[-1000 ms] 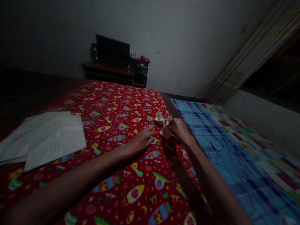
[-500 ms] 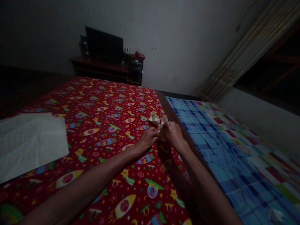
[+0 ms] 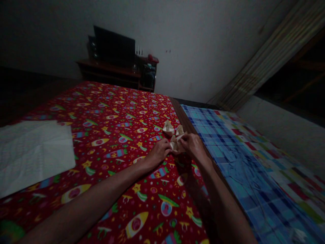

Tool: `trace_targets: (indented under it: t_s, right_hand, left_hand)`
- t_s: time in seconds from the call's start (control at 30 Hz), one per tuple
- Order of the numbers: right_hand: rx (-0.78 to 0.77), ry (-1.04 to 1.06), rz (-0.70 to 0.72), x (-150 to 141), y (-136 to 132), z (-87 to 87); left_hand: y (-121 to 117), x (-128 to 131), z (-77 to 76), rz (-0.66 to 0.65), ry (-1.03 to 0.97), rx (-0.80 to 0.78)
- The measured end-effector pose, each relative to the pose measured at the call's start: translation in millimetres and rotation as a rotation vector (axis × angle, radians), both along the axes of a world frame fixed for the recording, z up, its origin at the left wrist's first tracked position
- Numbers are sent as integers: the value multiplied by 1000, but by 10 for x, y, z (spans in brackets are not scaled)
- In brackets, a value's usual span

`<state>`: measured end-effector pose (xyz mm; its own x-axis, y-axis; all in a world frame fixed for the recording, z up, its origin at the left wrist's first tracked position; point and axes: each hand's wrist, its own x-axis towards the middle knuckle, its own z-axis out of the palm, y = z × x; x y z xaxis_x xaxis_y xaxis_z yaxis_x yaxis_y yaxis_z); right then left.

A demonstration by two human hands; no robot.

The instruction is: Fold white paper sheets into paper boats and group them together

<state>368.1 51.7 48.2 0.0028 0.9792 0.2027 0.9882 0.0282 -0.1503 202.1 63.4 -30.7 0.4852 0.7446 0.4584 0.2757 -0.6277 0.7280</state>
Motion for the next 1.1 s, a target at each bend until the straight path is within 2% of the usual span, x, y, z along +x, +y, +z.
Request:
trace_targets:
  t_s: [0.13, 0.37, 0.47, 0.57, 0.63, 0.97, 1.1]
  right_hand:
    - [-5, -20, 11, -56, 51, -46]
    - [-28, -26, 33, -116, 61, -10]
    - [-37, 110, 60, -77, 88, -16]
    - [-79, 326, 25, -2, 146, -60]
    - [-116, 382, -2, 54, 175, -99]
    - [-104, 386, -79, 196, 123, -202]
    - [-88, 323, -44, 148, 103, -206]
  left_hand:
    - [-4, -12, 18, 1, 6, -7]
    - [-1, -16, 21, -10, 4, -4]
    - [5, -12, 4, -14, -4, -5]
    - [7, -12, -6, -17, -15, -7]
    - [4, -16, -1, -22, -17, -7]
    - [11, -8, -3, -9, 3, -3]
    - [20, -2, -27, -14, 4, 9]
